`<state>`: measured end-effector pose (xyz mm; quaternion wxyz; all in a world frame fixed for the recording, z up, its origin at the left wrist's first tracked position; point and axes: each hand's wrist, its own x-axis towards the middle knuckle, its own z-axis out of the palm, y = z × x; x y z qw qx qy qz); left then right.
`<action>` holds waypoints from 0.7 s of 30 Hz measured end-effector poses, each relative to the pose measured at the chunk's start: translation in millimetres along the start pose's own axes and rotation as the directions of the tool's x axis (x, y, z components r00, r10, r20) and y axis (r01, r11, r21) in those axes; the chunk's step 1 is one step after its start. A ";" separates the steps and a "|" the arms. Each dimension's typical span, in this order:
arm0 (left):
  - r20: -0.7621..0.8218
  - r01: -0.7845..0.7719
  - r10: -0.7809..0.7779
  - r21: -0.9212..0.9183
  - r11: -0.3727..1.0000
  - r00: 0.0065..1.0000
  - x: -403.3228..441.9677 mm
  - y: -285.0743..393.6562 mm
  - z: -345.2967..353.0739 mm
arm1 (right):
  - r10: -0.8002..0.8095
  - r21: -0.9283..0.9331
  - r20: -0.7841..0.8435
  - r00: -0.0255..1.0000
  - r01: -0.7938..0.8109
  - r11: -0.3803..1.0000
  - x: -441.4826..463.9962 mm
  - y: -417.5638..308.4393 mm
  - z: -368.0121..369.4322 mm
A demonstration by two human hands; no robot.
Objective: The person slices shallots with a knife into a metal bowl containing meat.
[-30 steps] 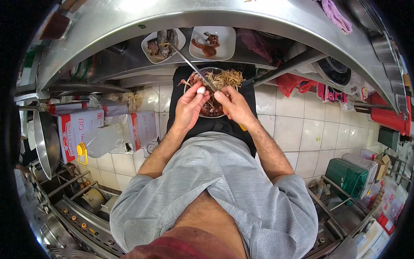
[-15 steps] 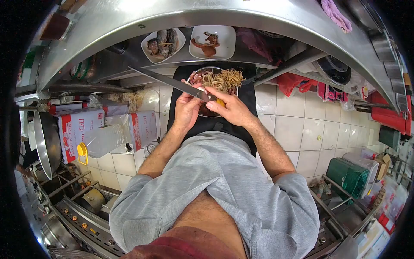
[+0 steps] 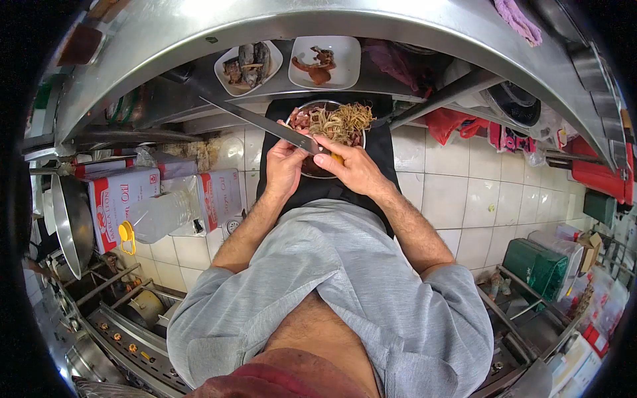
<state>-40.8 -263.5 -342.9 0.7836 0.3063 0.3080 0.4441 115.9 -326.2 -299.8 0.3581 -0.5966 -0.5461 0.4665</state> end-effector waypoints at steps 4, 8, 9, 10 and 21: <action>0.069 0.035 -0.037 0.025 0.999 0.997 2.6 2.0 -4.1 | 0.216 0.366 0.117 0.969 -0.244 0.898 0.3 -5.7 -3.5; 0.058 0.052 -0.052 -0.002 0.999 0.997 2.5 4.0 -0.2 | 0.295 0.611 0.199 0.935 -0.354 0.708 2.0 -9.9 -8.1; 0.051 0.052 -0.051 -0.019 0.998 0.997 3.3 3.8 0.4 | 0.294 0.610 0.199 0.935 -0.353 0.710 2.3 -10.0 -7.7; 0.052 0.051 -0.050 -0.019 0.999 0.997 3.4 3.8 0.8 | 0.301 0.617 0.197 0.933 -0.357 0.702 1.9 -10.3 -7.0; 0.058 0.030 -0.034 0.074 0.997 0.998 3.0 3.7 -4.9 | 0.205 0.349 0.145 0.968 -0.244 0.905 -1.5 -7.1 -4.2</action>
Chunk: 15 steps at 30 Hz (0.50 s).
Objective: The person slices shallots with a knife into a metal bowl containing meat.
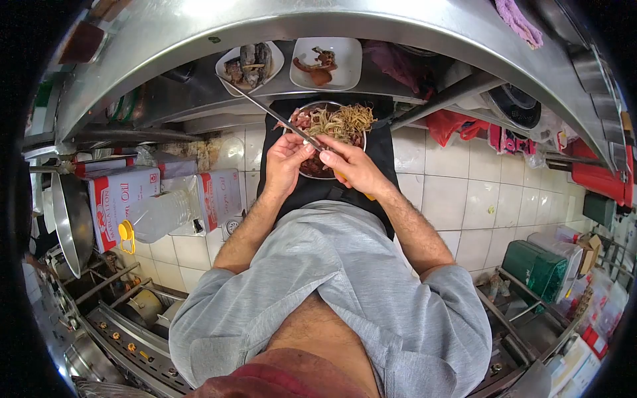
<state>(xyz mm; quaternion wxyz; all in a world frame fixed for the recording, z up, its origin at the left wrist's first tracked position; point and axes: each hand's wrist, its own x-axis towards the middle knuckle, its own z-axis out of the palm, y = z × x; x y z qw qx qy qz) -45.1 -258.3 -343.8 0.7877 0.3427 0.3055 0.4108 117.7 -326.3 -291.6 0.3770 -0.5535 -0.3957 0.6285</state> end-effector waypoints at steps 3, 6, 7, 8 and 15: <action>0.006 -0.013 0.013 0.058 0.998 1.000 0.7 2.0 -1.2 | -0.015 -0.030 -0.008 1.000 0.015 0.999 1.4 0.0 0.5; 0.037 -0.015 0.012 0.078 0.997 0.999 0.3 4.4 -2.6 | -0.016 -0.122 0.015 1.000 0.017 0.992 1.5 3.0 -1.1; 0.038 -0.014 0.011 0.078 0.997 0.999 1.0 3.7 -2.9 | -0.026 -0.043 0.004 1.000 0.027 0.999 1.1 2.7 0.2; 0.040 -0.009 0.006 0.071 0.997 0.999 1.6 2.8 -3.9 | -0.036 0.037 -0.007 0.999 0.037 0.999 1.1 2.6 1.1; 0.111 0.093 -0.076 -0.160 0.983 0.991 -0.8 -2.2 -3.5 | 0.104 0.463 0.071 0.992 -0.125 0.878 0.9 5.6 -7.3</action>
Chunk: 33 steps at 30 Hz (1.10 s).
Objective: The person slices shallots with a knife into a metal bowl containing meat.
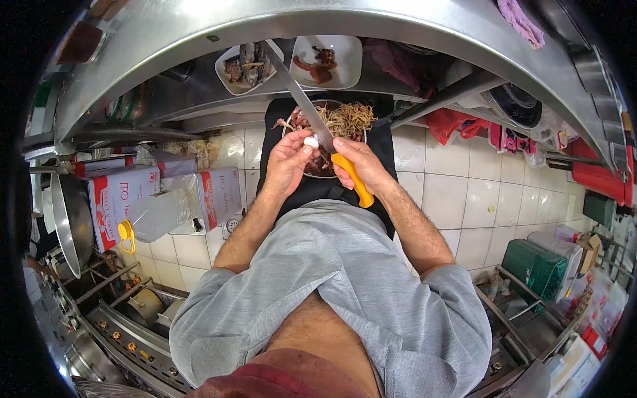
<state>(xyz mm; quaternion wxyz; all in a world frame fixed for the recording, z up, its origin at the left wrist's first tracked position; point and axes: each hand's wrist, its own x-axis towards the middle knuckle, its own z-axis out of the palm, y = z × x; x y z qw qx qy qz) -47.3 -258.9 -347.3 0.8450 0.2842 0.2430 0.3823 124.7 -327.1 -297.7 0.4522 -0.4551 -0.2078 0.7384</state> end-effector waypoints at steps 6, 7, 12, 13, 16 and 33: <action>-0.059 -0.020 0.017 -0.051 0.998 0.998 -1.0 -1.8 14.1 | -0.085 -0.141 -0.033 0.996 0.079 0.987 -0.8 -0.4 7.7; -0.058 -0.020 0.017 -0.051 0.999 0.998 -0.2 -3.4 15.6 | -0.108 -0.187 -0.049 0.993 0.097 0.978 -1.4 0.4 11.0; -0.132 -0.092 0.090 -0.008 0.996 0.987 2.9 -7.6 13.5 | -0.194 -0.336 -0.048 0.980 0.167 0.927 0.3 5.0 12.2; -0.131 -0.091 0.089 -0.008 0.996 0.987 2.7 -7.7 13.4 | -0.187 -0.347 -0.058 0.981 0.156 0.925 -0.1 6.0 11.9; -0.122 -0.077 0.072 -0.032 0.997 0.990 1.7 -6.2 14.2 | -0.189 -0.337 -0.102 0.977 0.145 0.930 1.3 7.6 15.2; -0.130 -0.118 0.129 0.090 0.989 0.983 0.8 -5.7 12.2 | -0.138 -0.474 -0.154 0.978 0.049 0.879 -4.8 -2.8 11.9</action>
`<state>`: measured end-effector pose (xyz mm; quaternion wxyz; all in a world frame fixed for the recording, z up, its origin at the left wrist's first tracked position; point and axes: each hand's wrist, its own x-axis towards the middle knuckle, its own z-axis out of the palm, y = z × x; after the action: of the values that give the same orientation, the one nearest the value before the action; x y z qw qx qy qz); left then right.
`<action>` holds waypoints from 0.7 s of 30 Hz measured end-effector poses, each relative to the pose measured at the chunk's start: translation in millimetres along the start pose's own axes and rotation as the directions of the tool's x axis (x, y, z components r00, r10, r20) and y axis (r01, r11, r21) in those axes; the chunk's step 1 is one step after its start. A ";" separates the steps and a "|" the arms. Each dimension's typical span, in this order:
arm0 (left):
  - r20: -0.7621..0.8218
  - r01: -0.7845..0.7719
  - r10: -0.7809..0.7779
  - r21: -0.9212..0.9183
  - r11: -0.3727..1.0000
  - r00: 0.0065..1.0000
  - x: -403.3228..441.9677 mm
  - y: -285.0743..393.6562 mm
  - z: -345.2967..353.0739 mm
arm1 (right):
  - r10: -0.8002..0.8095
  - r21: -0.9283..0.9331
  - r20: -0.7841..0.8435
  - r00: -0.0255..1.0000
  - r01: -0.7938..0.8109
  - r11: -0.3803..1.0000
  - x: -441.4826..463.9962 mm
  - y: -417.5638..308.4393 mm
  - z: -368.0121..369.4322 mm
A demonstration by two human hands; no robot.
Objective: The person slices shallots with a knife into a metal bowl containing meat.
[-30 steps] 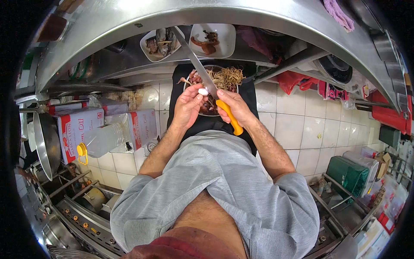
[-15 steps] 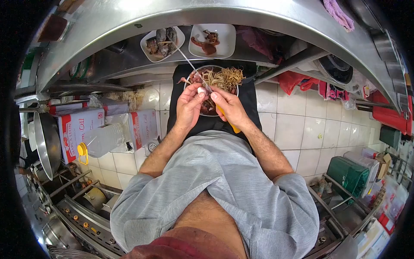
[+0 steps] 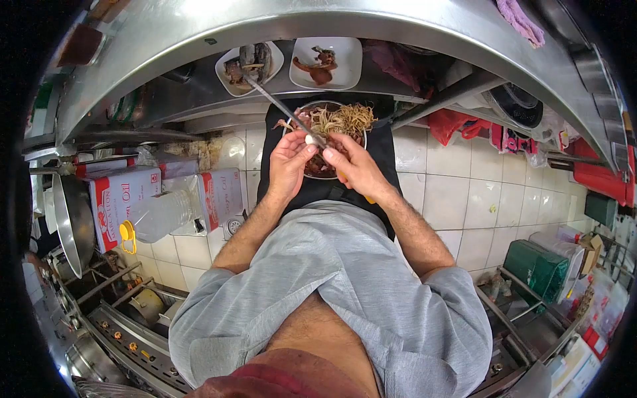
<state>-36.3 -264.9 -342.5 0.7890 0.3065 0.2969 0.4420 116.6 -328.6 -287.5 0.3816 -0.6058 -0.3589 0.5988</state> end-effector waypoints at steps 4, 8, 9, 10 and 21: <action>0.007 -0.006 0.006 0.014 1.000 1.000 -1.0 0.8 1.7 | -0.131 -0.112 0.042 0.991 0.135 0.984 -1.2 0.2 4.4; -0.015 -0.007 0.008 0.073 0.997 1.000 -1.8 1.2 -0.6 | -0.188 -0.239 0.053 0.981 0.195 0.951 4.0 7.1 5.7; -0.013 -0.003 0.004 0.104 0.995 1.000 -2.1 1.5 -1.4 | -0.212 -0.246 0.052 0.976 0.218 0.944 4.2 6.9 6.0; -0.014 -0.001 0.003 0.105 0.994 1.000 -2.8 1.7 -1.9 | -0.236 -0.254 0.051 0.970 0.241 0.937 4.3 5.8 6.6; 0.007 0.017 -0.017 0.009 1.000 1.000 -2.3 4.3 7.8 | 0.023 0.202 -0.007 1.000 -0.021 0.979 8.0 2.8 0.5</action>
<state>-33.7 -266.8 -333.8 0.7925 0.3089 0.2986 0.4329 116.2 -322.7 -293.6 0.4360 -0.5706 -0.2879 0.6336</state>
